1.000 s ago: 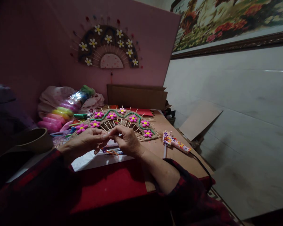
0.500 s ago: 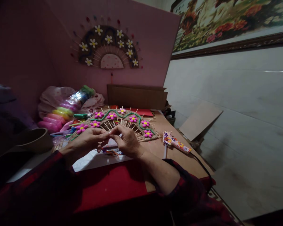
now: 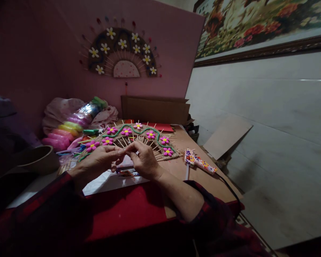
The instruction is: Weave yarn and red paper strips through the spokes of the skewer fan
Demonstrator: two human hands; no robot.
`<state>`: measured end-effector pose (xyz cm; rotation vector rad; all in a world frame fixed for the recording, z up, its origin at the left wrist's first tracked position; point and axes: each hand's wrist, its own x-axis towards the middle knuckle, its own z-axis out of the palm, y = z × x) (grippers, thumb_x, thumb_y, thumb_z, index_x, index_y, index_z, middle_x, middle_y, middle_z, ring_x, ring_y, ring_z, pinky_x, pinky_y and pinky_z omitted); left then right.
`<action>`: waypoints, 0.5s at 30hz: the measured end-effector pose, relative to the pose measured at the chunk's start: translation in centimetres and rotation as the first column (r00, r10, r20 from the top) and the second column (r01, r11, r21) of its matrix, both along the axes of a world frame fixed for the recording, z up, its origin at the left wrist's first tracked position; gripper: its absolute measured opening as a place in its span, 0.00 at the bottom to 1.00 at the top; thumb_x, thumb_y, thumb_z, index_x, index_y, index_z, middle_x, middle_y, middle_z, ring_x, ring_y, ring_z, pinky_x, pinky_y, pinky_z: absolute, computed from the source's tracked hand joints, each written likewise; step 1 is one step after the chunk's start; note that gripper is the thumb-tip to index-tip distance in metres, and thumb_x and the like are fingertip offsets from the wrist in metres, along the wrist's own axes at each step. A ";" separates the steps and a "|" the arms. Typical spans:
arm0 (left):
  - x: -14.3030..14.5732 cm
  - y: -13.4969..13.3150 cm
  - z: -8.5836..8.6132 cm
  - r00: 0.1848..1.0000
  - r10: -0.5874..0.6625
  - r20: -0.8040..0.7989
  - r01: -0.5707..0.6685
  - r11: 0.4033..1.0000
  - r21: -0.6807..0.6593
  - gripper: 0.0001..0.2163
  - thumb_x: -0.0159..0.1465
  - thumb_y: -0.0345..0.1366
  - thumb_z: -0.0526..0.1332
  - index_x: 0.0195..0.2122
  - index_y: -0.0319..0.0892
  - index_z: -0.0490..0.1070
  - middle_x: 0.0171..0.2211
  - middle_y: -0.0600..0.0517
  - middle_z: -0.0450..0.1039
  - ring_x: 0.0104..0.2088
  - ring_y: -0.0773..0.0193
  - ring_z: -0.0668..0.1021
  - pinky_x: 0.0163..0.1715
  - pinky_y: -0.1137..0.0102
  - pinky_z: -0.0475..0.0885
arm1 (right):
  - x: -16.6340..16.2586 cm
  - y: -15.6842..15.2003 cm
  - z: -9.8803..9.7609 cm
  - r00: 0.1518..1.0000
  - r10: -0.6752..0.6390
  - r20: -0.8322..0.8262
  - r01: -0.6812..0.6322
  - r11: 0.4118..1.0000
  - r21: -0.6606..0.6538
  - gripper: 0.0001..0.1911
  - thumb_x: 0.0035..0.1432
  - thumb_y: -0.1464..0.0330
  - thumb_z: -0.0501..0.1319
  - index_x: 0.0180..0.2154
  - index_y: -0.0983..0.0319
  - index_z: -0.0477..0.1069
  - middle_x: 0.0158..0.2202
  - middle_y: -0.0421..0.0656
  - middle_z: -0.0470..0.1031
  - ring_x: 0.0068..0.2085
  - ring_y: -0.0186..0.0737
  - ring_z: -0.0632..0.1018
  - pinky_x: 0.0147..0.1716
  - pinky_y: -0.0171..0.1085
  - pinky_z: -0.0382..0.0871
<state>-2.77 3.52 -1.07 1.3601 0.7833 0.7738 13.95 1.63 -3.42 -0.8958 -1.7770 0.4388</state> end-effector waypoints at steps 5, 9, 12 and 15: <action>-0.1 0.2 -0.2 0.999 0.033 -0.013 -0.033 0.999 0.028 0.13 0.52 0.41 0.66 0.21 0.36 0.69 0.20 0.55 0.65 0.18 0.73 0.66 0.17 0.76 0.64 | -0.2 -0.4 0.2 0.999 -0.021 0.034 0.020 0.999 0.037 0.04 0.57 0.72 0.58 0.30 0.62 0.69 0.29 0.41 0.71 0.32 0.36 0.73 0.32 0.35 0.67; -0.1 0.4 -0.4 0.999 -0.007 -0.033 0.008 1.000 0.027 0.14 0.54 0.42 0.65 0.21 0.37 0.68 0.19 0.55 0.65 0.17 0.73 0.65 0.16 0.75 0.64 | -0.3 -0.5 0.3 1.000 -0.010 0.017 0.010 1.000 0.020 0.04 0.57 0.73 0.58 0.30 0.62 0.68 0.29 0.42 0.72 0.32 0.36 0.73 0.32 0.35 0.66; -0.3 0.3 -0.4 0.999 -0.032 -0.044 0.033 0.999 0.019 0.14 0.53 0.43 0.65 0.21 0.36 0.69 0.19 0.54 0.64 0.18 0.72 0.66 0.16 0.76 0.64 | -0.2 -0.4 0.2 1.000 0.012 -0.018 -0.012 1.000 -0.008 0.04 0.57 0.73 0.58 0.30 0.62 0.69 0.30 0.41 0.73 0.33 0.36 0.74 0.32 0.35 0.67; -0.5 0.4 -0.2 0.997 -0.057 -0.058 0.058 0.998 0.017 0.14 0.54 0.43 0.65 0.22 0.36 0.69 0.19 0.54 0.65 0.18 0.72 0.67 0.17 0.76 0.64 | -0.1 -0.1 0.0 0.998 0.038 -0.049 -0.038 0.999 -0.010 0.03 0.57 0.72 0.59 0.30 0.62 0.70 0.30 0.42 0.73 0.33 0.36 0.74 0.32 0.35 0.67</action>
